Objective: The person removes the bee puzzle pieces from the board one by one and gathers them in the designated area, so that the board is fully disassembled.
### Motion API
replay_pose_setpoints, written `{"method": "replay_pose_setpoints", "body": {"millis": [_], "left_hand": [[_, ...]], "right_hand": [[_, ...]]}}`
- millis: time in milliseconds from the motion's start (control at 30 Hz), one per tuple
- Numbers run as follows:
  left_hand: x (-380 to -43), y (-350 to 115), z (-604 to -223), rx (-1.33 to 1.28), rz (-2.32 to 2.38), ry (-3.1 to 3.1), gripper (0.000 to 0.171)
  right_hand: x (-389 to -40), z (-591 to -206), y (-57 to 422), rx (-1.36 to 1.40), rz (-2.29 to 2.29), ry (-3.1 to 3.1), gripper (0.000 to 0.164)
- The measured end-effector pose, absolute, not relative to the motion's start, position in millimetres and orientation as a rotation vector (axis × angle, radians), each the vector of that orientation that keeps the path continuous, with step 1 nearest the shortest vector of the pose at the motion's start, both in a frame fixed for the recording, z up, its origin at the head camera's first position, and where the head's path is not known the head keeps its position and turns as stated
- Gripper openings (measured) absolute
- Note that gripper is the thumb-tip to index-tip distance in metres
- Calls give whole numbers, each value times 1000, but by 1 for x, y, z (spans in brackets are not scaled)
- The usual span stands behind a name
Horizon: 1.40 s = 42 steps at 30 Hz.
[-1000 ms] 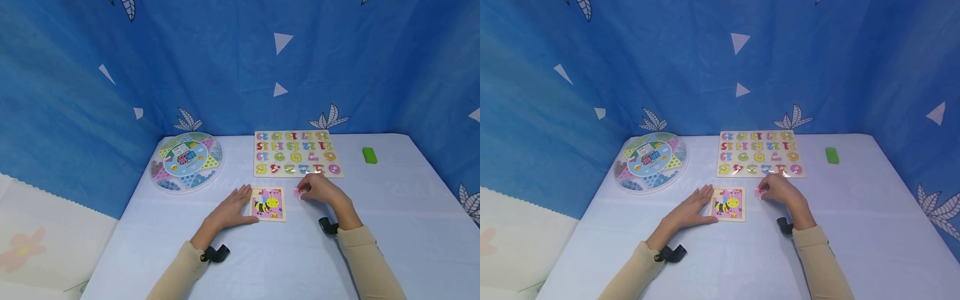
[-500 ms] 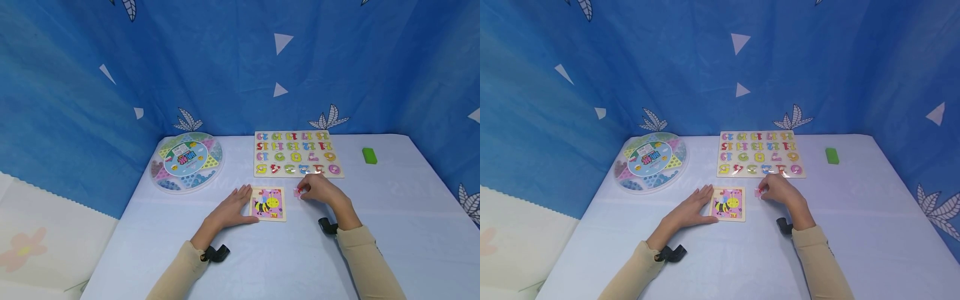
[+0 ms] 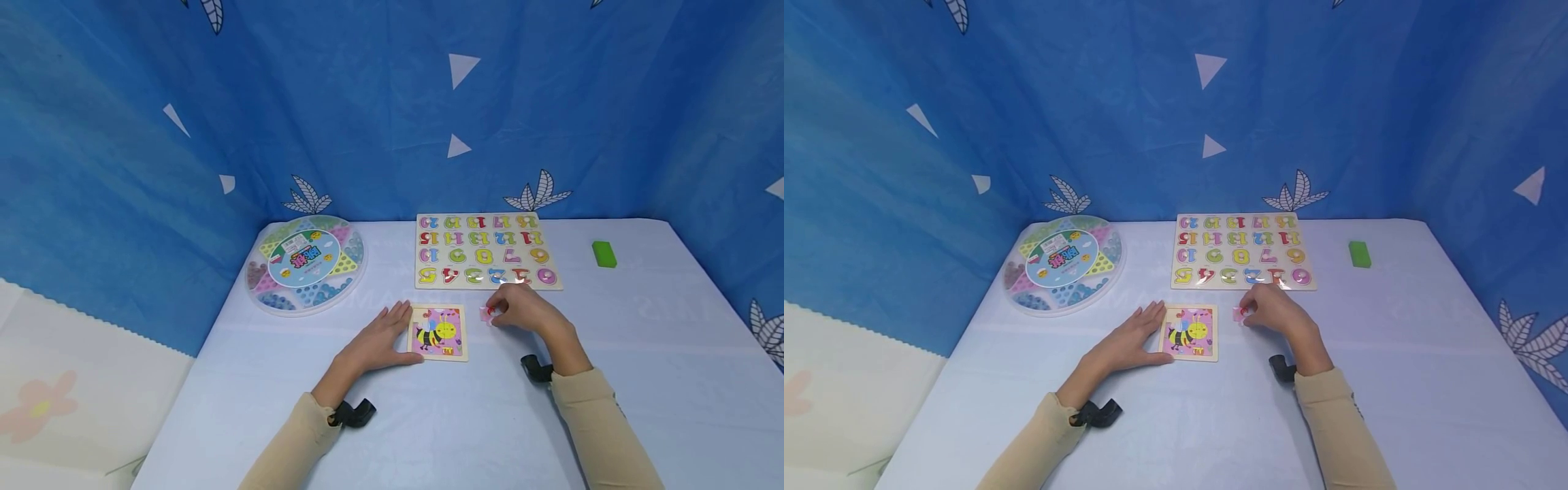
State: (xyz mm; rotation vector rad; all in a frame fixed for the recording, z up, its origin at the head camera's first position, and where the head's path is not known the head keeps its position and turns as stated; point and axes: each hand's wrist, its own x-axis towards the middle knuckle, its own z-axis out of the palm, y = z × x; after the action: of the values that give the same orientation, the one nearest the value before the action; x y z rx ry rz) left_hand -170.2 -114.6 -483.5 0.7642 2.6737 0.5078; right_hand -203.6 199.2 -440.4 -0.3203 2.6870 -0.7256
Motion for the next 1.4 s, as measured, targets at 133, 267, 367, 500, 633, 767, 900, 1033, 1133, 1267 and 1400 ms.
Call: {"method": "replay_pose_setpoints", "body": {"millis": [133,267,367,500,633,767,900,1033,1133,1267,1400], "left_hand": [[-170,-115,-483,761,511,2673,103],[-171,-116,-483,760,511,2680,103],[-170,-116,-483,763,506,2687,103],[-170,-116,-482,762,504,2690,103],[-170,-116,-482,761,501,2690,102],[-170,-116,-482,760,502,2683,103],[-169,-115,-481,759,507,2675,102],[-169,-114,-481,754,496,2674,103],[-170,-114,-481,752,487,2674,103],[-170,-114,-481,752,496,2676,102],[-170,-114,-482,756,495,2675,102]], "right_hand": [[-204,-439,199,-313,-729,2681,32],[-204,-436,198,-304,-736,2673,33],[-205,-435,197,-294,-749,2668,34],[-205,-435,195,-281,-785,2672,36],[-205,-437,189,-305,-830,2674,38],[-204,-439,180,-355,-852,2666,38],[-202,-441,168,-415,-855,2667,37],[-202,-443,157,-481,-867,2654,36],[-202,-443,150,-497,-877,2638,34],[-201,-443,142,-523,-880,2617,31],[-201,-443,133,-544,-875,2599,30]]}}
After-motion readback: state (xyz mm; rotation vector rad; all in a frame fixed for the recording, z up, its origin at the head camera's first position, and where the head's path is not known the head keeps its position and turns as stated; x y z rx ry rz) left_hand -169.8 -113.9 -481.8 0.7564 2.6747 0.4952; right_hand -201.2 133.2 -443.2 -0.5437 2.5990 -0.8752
